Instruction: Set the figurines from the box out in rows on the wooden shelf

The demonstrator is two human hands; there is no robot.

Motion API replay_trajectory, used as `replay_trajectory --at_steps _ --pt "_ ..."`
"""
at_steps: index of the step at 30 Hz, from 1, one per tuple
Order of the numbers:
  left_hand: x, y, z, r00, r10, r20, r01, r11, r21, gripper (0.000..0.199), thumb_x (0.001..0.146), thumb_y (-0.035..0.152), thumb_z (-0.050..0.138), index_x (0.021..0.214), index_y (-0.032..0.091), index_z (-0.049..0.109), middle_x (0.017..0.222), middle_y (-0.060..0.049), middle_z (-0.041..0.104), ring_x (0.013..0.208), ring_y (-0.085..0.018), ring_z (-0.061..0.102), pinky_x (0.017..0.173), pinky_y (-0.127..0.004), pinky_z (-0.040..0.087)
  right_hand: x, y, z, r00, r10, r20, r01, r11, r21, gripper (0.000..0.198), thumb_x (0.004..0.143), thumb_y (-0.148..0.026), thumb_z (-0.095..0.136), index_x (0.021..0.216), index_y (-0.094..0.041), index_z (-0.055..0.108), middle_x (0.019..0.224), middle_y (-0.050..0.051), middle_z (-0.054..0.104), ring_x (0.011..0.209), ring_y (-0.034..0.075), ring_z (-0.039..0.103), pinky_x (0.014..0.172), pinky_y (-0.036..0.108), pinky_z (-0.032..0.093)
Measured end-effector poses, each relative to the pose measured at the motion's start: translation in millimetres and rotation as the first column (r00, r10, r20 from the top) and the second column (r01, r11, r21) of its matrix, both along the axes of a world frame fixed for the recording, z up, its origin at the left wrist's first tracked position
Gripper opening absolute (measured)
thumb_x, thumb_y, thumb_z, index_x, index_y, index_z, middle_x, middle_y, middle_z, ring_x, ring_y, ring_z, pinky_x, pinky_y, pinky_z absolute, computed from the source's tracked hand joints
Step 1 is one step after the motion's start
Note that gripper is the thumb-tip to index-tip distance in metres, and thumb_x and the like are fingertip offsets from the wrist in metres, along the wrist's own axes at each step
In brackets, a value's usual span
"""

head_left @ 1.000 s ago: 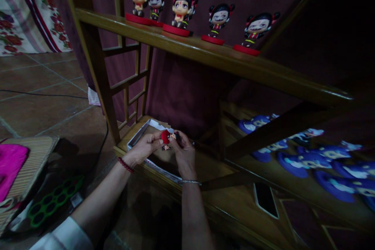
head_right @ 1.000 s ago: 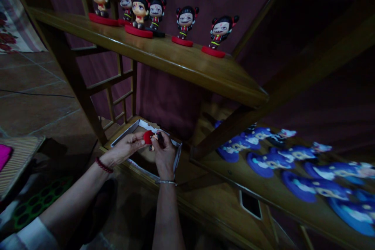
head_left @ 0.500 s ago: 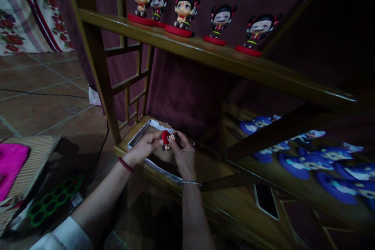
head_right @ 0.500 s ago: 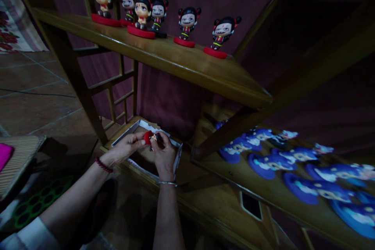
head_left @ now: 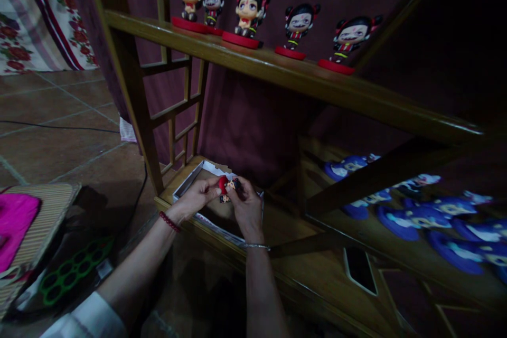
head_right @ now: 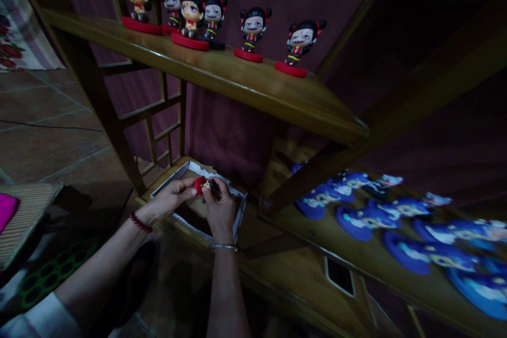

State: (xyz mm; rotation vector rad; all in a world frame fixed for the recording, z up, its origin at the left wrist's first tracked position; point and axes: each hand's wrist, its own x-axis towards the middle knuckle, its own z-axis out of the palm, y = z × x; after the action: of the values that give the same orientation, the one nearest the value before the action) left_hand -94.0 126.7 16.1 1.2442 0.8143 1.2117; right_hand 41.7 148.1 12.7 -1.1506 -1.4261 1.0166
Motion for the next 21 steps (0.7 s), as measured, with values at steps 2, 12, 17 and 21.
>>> replay_trajectory --at_steps 2,12,17,21 --pt "-0.3 -0.1 -0.4 1.000 -0.003 -0.002 0.003 1.000 -0.002 0.041 0.074 0.032 0.058 0.110 0.013 0.056 0.106 -0.007 0.060 0.104 -0.021 0.049 0.096 -0.034 0.031 0.1 0.4 -1.7 1.000 0.002 -0.005 -0.002 1.000 0.001 0.032 0.066 -0.033 0.060 0.096 -0.022 0.059 0.092 0.002 0.066 0.077 0.016 0.061 0.068 0.027 0.050" --pt "1.8 0.9 -4.0 1.000 0.014 0.007 -0.014 1.000 0.003 0.041 0.075 0.032 0.057 0.111 0.013 0.055 0.106 -0.007 0.060 0.102 -0.021 0.051 0.096 -0.035 0.031 -2.0 0.8 -5.4 0.996 -0.043 0.078 0.041 0.999 0.028 0.031 0.069 -0.032 0.058 0.098 -0.022 0.059 0.092 0.003 0.066 0.079 0.016 0.061 0.073 0.029 0.049" --pt "4.5 -1.0 -0.2 0.998 0.057 0.008 -0.057 0.998 -0.014 0.041 0.073 0.033 0.059 0.109 0.013 0.056 0.104 -0.006 0.061 0.101 -0.020 0.051 0.097 -0.035 0.030 -5.1 -2.3 -3.0 0.994 -0.074 0.077 0.073 0.997 0.026 0.032 0.070 -0.034 0.057 0.099 -0.022 0.060 0.094 0.004 0.065 0.083 0.017 0.060 0.075 0.030 0.048" --pt "3.4 -1.7 -0.2 0.998 0.065 0.012 -0.065 0.997 -0.029 0.042 0.072 0.034 0.060 0.108 0.013 0.057 0.103 -0.005 0.062 0.102 -0.021 0.051 0.097 -0.036 0.030 -6.6 -3.7 0.1 0.991 -0.075 0.110 0.073 0.997 0.026 0.032 0.070 -0.034 0.057 0.099 -0.021 0.061 0.092 0.005 0.066 0.083 0.018 0.060 0.074 0.030 0.048"
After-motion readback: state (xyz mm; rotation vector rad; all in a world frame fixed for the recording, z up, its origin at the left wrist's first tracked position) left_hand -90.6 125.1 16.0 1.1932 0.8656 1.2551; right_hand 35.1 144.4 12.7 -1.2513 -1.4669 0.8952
